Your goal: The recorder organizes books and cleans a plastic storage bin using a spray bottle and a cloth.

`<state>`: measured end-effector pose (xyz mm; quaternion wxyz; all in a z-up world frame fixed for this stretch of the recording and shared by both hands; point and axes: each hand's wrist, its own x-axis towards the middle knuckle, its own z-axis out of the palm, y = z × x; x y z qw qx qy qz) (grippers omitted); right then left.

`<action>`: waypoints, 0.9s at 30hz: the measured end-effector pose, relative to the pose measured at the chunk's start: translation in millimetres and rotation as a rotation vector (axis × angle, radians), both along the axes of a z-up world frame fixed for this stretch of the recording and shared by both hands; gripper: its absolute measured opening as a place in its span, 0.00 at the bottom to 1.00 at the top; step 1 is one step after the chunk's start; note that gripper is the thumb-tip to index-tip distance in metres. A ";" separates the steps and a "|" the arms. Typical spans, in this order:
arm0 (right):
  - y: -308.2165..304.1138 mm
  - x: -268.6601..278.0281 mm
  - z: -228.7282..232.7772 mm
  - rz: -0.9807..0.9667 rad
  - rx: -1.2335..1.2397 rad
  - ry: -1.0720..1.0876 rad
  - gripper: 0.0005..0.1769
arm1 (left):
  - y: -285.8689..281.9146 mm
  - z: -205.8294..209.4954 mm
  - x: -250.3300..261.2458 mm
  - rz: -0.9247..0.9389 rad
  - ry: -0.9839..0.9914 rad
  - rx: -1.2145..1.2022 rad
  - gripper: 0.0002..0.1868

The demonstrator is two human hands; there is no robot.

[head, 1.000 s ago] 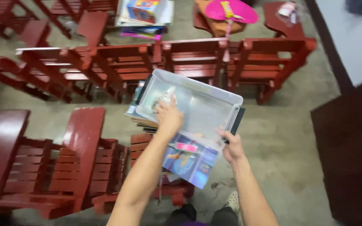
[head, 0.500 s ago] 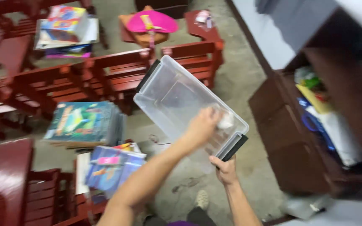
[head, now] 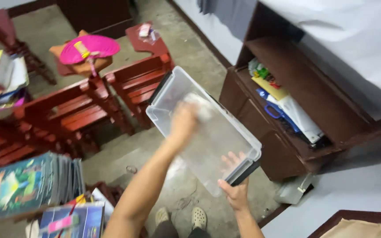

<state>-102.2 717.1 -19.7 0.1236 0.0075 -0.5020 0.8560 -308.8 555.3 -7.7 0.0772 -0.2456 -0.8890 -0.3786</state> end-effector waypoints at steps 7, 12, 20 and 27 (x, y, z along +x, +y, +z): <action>18.8 -13.5 -30.7 -0.180 0.406 -0.052 0.50 | 35.4 51.2 20.6 0.009 0.101 0.076 0.45; -10.0 -22.3 42.6 -0.297 0.313 0.072 0.61 | 4.1 61.6 -41.7 -0.012 -0.005 -0.086 0.29; -21.5 -39.1 30.1 -0.451 0.339 0.054 0.65 | 19.9 57.3 -5.3 -0.461 -0.056 -0.088 0.42; -23.8 -23.3 57.6 -0.473 0.441 0.040 0.64 | -0.8 52.9 -95.7 -0.194 0.195 -0.272 0.19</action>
